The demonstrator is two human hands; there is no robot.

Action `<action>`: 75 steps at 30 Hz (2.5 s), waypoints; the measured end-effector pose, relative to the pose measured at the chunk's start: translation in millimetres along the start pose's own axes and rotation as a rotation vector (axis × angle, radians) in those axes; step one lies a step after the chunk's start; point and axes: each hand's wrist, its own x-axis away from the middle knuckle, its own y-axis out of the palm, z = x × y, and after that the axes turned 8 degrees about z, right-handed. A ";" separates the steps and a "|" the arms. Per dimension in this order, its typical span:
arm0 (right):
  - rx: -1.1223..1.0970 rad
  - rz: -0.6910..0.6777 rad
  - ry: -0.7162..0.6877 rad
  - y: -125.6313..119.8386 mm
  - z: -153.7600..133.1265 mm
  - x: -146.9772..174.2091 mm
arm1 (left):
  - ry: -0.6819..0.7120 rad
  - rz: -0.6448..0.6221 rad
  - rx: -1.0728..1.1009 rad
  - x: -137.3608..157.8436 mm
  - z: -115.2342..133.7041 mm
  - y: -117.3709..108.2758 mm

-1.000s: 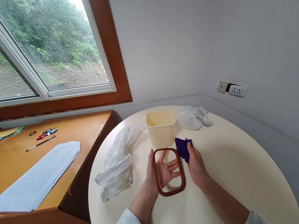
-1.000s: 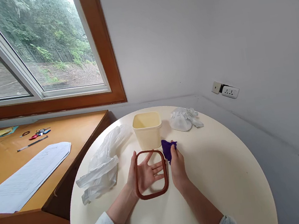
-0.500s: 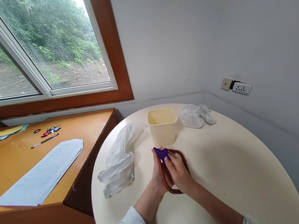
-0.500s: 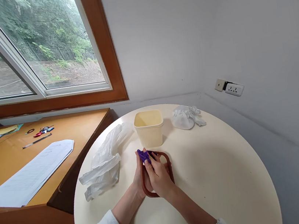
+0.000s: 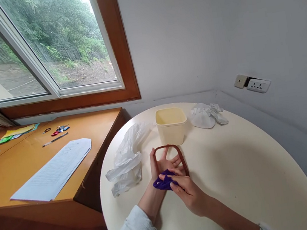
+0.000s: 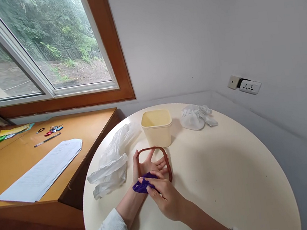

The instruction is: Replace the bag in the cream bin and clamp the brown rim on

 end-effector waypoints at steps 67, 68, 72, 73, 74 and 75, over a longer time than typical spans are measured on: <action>-0.204 0.245 0.360 -48.8 47.9 5.3 | 0.201 0.148 0.061 6.0 3.3 10.5; -0.213 0.238 0.377 -49.0 47.2 5.7 | 0.200 0.152 0.056 5.9 3.7 9.8; -0.285 0.191 0.426 -49.3 41.7 6.6 | 0.181 0.154 0.029 5.5 5.0 7.7; -0.325 0.176 0.447 -50.2 39.9 6.4 | 0.177 0.147 0.023 5.4 5.3 7.5; -0.367 0.167 0.471 -51.8 38.2 5.9 | 0.174 0.140 0.019 5.1 5.7 7.4; -0.403 0.168 0.497 -54.4 37.0 5.0 | 0.173 0.136 0.016 4.9 6.0 7.4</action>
